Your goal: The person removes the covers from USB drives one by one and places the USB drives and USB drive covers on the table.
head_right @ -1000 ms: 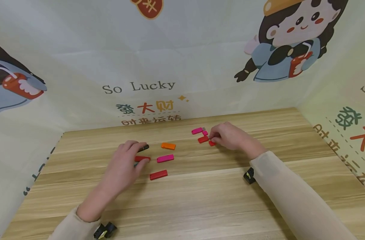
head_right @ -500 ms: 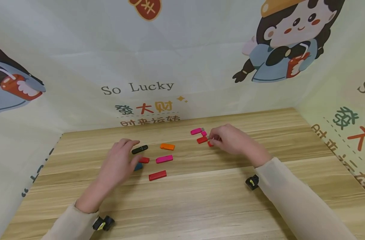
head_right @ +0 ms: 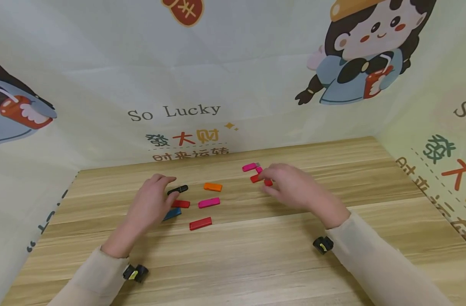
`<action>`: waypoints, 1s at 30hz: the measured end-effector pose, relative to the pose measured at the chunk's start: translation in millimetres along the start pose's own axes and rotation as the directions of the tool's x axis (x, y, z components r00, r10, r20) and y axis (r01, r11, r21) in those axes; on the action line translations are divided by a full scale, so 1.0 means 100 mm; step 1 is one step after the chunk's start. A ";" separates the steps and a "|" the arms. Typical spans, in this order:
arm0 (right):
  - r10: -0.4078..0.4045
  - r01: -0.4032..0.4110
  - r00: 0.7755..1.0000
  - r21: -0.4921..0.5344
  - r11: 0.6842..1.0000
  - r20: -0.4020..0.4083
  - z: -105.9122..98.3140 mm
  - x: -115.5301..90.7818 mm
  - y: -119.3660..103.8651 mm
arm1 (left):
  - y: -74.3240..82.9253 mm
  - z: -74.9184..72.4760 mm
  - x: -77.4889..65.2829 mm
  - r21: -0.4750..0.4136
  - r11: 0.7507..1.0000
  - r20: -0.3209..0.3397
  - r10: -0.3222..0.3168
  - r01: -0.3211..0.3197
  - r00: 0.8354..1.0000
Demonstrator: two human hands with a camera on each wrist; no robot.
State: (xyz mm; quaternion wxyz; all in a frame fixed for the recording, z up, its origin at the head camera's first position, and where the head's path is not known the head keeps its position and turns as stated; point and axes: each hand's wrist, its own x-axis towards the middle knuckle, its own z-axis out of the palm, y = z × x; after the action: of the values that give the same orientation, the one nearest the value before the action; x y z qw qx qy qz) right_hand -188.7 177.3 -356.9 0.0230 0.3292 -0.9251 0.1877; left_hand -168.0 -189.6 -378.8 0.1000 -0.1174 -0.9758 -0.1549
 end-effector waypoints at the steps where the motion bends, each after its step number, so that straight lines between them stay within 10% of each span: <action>1: -0.010 0.010 1.000 -0.010 1.000 -0.007 0.01 -0.02 -0.02 | -0.01 0.01 0.01 0.003 1.000 0.005 -0.005 0.005 1.000; 18: -0.194 0.181 0.968 -0.091 0.979 -0.161 0.14 -0.28 -0.22 | -0.13 0.11 0.21 0.056 0.997 0.155 -0.069 0.061 0.985; 30: -0.146 0.135 0.977 -0.076 0.988 -0.156 0.16 -0.43 -0.32 | -0.15 0.15 0.29 0.065 0.996 0.215 -0.070 0.057 0.974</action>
State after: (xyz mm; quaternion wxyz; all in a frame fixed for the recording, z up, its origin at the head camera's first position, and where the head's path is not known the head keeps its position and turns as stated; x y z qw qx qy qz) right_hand -133.7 174.1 -368.5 0.1218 0.3765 -0.9003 0.1815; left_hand -201.9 -192.4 -389.9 -0.0088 -0.0995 -0.9882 -0.1157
